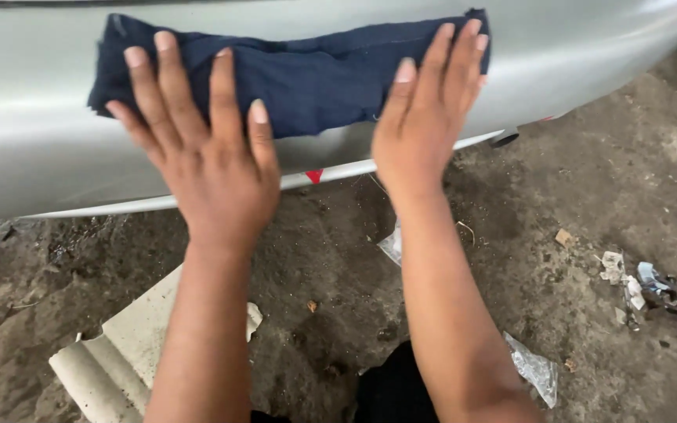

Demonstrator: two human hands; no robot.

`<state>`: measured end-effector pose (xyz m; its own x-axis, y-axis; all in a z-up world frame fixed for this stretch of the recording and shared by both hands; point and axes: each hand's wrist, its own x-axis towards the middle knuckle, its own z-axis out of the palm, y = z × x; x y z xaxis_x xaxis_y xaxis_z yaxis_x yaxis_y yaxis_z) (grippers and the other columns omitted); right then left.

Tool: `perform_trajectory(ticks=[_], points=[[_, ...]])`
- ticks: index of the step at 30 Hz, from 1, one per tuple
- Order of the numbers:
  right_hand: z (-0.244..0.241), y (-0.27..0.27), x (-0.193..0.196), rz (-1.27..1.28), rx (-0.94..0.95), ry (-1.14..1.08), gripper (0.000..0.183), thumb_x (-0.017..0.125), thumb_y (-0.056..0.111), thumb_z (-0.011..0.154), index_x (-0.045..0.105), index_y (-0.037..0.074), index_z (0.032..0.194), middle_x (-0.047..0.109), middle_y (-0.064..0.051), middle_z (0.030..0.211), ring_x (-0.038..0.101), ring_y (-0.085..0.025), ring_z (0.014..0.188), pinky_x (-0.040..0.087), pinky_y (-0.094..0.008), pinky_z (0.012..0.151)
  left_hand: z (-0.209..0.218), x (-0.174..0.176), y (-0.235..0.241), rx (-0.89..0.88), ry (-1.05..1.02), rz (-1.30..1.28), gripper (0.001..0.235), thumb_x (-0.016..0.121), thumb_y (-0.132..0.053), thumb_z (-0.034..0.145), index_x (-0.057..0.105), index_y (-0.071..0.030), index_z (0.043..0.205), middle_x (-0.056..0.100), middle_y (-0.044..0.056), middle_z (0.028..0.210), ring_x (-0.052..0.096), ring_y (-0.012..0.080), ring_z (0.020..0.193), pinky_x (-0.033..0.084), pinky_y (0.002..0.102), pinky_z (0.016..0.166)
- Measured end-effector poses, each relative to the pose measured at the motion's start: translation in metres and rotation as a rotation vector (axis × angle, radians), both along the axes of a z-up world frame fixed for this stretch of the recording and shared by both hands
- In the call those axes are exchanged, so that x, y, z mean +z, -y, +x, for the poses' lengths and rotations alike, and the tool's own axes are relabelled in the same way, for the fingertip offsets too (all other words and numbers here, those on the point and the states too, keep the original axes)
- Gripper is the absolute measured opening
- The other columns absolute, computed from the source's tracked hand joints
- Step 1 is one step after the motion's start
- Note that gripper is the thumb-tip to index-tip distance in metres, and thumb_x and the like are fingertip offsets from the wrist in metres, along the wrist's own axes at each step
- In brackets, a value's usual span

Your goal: Manually polishing or wiping the rear bumper of a silver car using a dark cloth to clean the surface.

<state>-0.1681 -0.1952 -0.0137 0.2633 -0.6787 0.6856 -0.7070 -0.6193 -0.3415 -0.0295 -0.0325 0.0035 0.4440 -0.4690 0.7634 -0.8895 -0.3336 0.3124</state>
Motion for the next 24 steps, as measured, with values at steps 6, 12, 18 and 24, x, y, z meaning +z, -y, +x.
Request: perform_trajectory(ticks=[6, 12, 18, 24], points=[[0.019, -0.040, 0.005, -0.035, 0.118, -0.266, 0.061, 0.034, 0.032, 0.122, 0.004, 0.010, 0.170, -0.004, -0.010, 0.178, 0.000, -0.028, 0.170, 0.006, -0.053, 0.148, -0.013, 0.002, 0.008, -0.045, 0.019, -0.033, 0.054, 0.035, -0.034, 0.117, 0.061, -0.006, 0.155, 0.031, 0.026, 0.163, 0.020, 0.0485, 0.153, 0.004, 0.064, 0.124], [-0.023, 0.018, 0.007, 0.027, -0.020, -0.016, 0.059, 0.017, 0.044, 0.119, 0.012, 0.010, 0.168, 0.005, -0.007, 0.176, 0.004, -0.029, 0.167, 0.005, -0.055, 0.141, -0.014, 0.003, 0.009, -0.054, 0.051, -0.044, 0.057, 0.036, -0.035, 0.119, 0.067, -0.002, 0.154, 0.031, 0.027, 0.163, 0.019, 0.0473, 0.152, 0.004, 0.065, 0.123], [0.000, -0.009, 0.007, 0.049, -0.039, -0.008, 0.056, 0.033, 0.026, 0.124, 0.004, 0.015, 0.171, -0.007, -0.007, 0.178, -0.004, -0.029, 0.169, 0.004, -0.055, 0.147, -0.014, -0.001, 0.015, -0.044, 0.017, -0.046, 0.062, 0.033, -0.038, 0.118, 0.066, 0.000, 0.155, 0.029, 0.028, 0.164, 0.016, 0.0476, 0.153, -0.001, 0.065, 0.123], [0.027, -0.062, 0.008, 0.031, 0.170, -0.328, 0.065, 0.045, 0.029, 0.120, 0.006, 0.017, 0.171, -0.008, -0.011, 0.178, -0.003, -0.029, 0.172, 0.004, -0.054, 0.150, -0.012, -0.004, 0.014, -0.042, 0.067, -0.045, 0.062, 0.032, -0.032, 0.120, 0.067, 0.007, 0.154, 0.032, 0.031, 0.163, 0.016, 0.0479, 0.152, -0.001, 0.066, 0.121]])
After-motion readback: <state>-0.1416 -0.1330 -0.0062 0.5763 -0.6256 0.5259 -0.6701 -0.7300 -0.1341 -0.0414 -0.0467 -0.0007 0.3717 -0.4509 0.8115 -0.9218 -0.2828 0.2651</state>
